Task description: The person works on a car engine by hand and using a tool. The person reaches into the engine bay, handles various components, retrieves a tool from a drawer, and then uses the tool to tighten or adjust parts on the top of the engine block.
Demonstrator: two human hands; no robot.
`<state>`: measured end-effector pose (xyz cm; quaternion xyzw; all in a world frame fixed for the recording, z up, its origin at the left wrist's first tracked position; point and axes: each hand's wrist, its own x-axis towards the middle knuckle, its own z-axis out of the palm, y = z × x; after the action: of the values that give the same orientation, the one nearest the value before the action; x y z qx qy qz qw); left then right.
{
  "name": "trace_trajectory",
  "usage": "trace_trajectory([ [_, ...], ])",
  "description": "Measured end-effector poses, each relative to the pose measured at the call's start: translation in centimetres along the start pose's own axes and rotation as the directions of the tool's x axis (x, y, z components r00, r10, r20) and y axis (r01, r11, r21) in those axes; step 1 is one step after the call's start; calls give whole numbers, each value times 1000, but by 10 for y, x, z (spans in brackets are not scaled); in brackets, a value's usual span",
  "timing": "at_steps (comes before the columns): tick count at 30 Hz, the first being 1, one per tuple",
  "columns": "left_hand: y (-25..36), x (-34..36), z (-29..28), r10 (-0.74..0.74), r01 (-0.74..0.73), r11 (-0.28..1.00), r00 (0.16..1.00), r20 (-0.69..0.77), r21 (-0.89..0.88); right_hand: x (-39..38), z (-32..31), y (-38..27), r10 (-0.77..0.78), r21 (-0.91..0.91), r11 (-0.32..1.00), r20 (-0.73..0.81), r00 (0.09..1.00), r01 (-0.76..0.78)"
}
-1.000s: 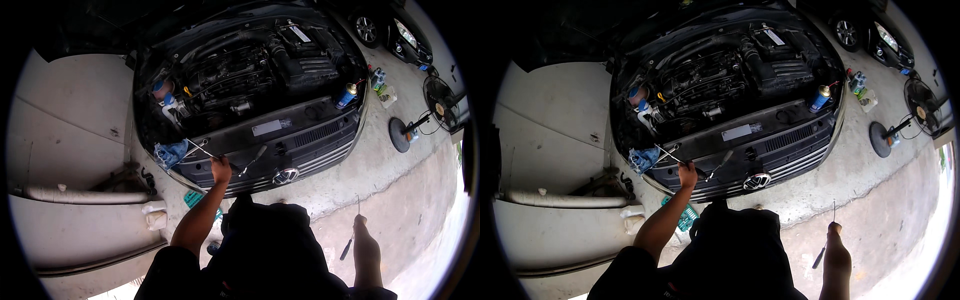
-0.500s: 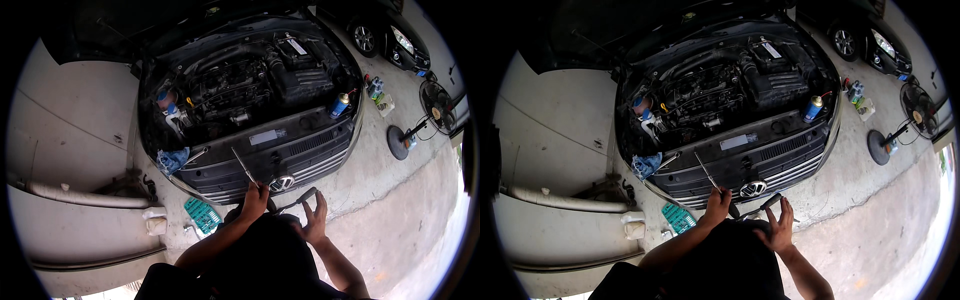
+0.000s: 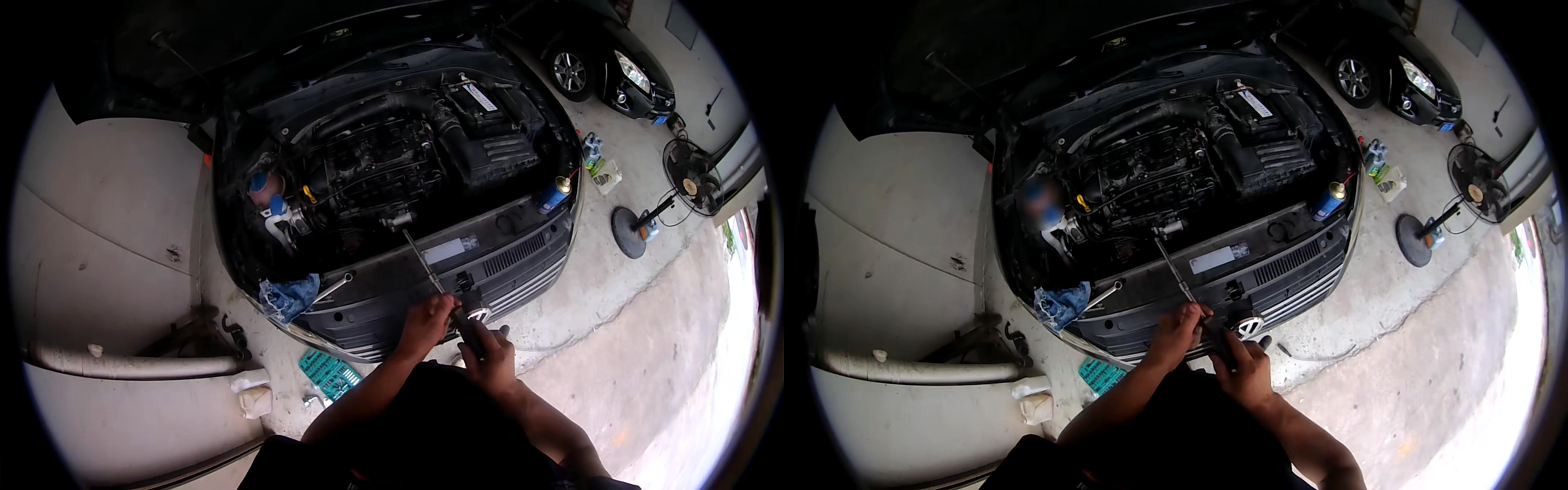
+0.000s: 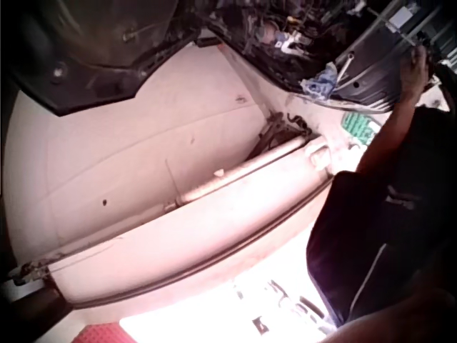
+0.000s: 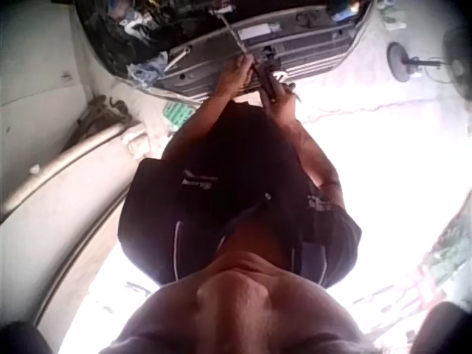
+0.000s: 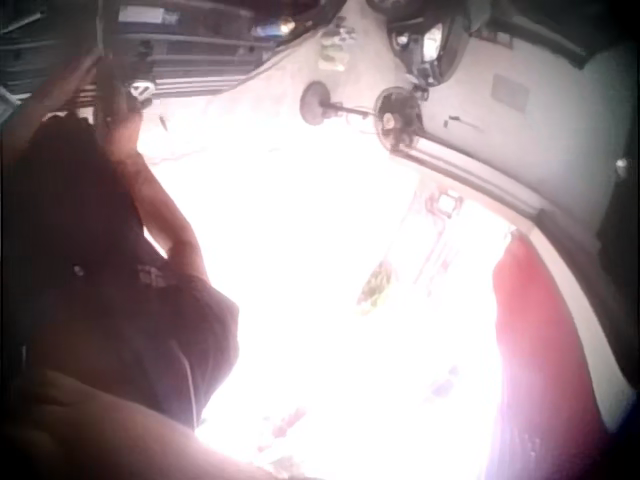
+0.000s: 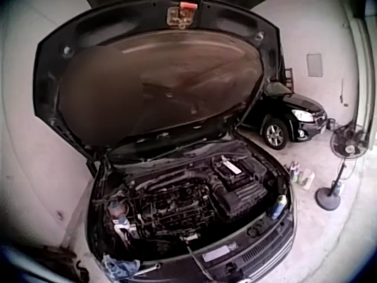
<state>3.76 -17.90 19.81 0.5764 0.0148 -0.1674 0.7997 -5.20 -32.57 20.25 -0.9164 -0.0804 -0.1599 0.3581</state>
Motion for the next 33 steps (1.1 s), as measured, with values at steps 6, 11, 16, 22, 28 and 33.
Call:
trace_trajectory([
  [6, 63, 122, -124, -240, -110, 450, 941, -239, -886, 33, 22, -56, 81, 295, 953, -5, 997, -76],
  [11, 129, 149, -135, -175, 58, 439, 984, -22, -896, 57, 36, -83, 130, 287, 946, 77, 988, -147],
  [16, 121, 153, -143, 26, 200, 532, 967, 252, -823, 76, 43, -84, 320, 401, 834, 208, 924, -379],
  [22, 92, 180, -154, 79, 293, 295, 941, 329, -909, 105, 39, -73, 477, 750, 201, 486, 732, -630],
  [28, 10, 237, -165, -288, 236, 299, 946, 148, -925, 147, 79, -35, 184, 138, 966, 226, 956, -219],
  [33, -40, 320, -154, -570, 183, 648, 760, -312, -739, 180, 151, 47, 204, -44, 979, 242, 949, -199],
])
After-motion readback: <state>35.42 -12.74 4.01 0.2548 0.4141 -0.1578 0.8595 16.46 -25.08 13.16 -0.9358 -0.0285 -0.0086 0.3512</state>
